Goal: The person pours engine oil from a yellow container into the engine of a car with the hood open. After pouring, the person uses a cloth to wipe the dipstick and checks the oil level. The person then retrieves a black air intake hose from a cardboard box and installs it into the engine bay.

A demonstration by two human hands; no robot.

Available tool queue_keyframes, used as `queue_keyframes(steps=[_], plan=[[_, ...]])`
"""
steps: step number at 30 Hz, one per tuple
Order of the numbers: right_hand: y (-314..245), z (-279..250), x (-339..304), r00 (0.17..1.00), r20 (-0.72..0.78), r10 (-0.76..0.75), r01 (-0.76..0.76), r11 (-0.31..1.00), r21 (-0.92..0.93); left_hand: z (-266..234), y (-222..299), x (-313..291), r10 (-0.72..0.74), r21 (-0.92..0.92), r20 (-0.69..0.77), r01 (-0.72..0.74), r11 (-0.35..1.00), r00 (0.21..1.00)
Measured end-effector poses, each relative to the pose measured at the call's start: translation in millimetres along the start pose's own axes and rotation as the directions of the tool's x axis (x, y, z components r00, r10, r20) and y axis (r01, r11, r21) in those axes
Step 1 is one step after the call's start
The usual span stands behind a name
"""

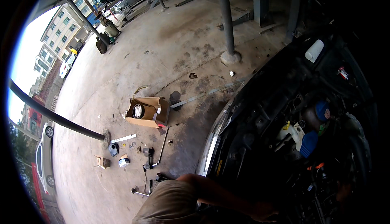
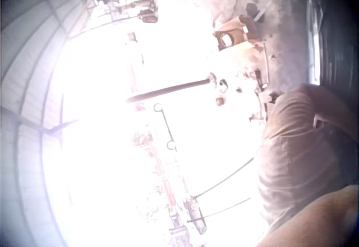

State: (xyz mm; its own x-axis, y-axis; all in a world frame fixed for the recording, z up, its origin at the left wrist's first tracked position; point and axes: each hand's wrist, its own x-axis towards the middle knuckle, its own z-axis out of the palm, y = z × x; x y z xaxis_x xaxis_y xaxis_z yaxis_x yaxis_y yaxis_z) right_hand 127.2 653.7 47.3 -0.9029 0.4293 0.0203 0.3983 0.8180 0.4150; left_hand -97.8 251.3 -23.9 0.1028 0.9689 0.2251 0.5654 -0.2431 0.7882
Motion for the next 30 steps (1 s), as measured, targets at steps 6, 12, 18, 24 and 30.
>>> queue_keyframes(steps=[6, 12, 18, 24, 30], plan=[[-15.5, -11.5, 3.5, 0.99, 0.034, 0.139, -0.141, 0.986, 0.093, 7.3, -1.6, -5.6, 0.08, 0.019, -0.089, -0.079, 0.997, 0.993], [-34.6, -36.0, 7.3, 0.996, 0.043, 0.077, -0.084, 0.978, 0.193, -2.3, 2.1, -7.4, 0.095, -0.04, -0.017, -0.095, 0.995, 0.995], [-68.3, -84.4, 0.9, 0.859, 0.178, 0.48, -0.497, 0.866, 0.06, -78.6, 32.7, -2.3, -0.02, -0.432, 0.398, 0.206, 0.878, 0.917], [-183.5, -97.9, -32.8, 0.363, -0.083, 0.928, -0.516, 0.274, 0.811, -59.2, 6.7, 2.3, -0.171, -0.429, 0.324, 0.306, 0.85, 0.931], [-375.6, -169.7, -161.9, 0.474, 0.459, 0.751, -0.337, -0.327, 0.883, -82.6, 66.3, 2.9, -0.386, -0.477, 0.106, 0.388, 0.788, 0.916]])
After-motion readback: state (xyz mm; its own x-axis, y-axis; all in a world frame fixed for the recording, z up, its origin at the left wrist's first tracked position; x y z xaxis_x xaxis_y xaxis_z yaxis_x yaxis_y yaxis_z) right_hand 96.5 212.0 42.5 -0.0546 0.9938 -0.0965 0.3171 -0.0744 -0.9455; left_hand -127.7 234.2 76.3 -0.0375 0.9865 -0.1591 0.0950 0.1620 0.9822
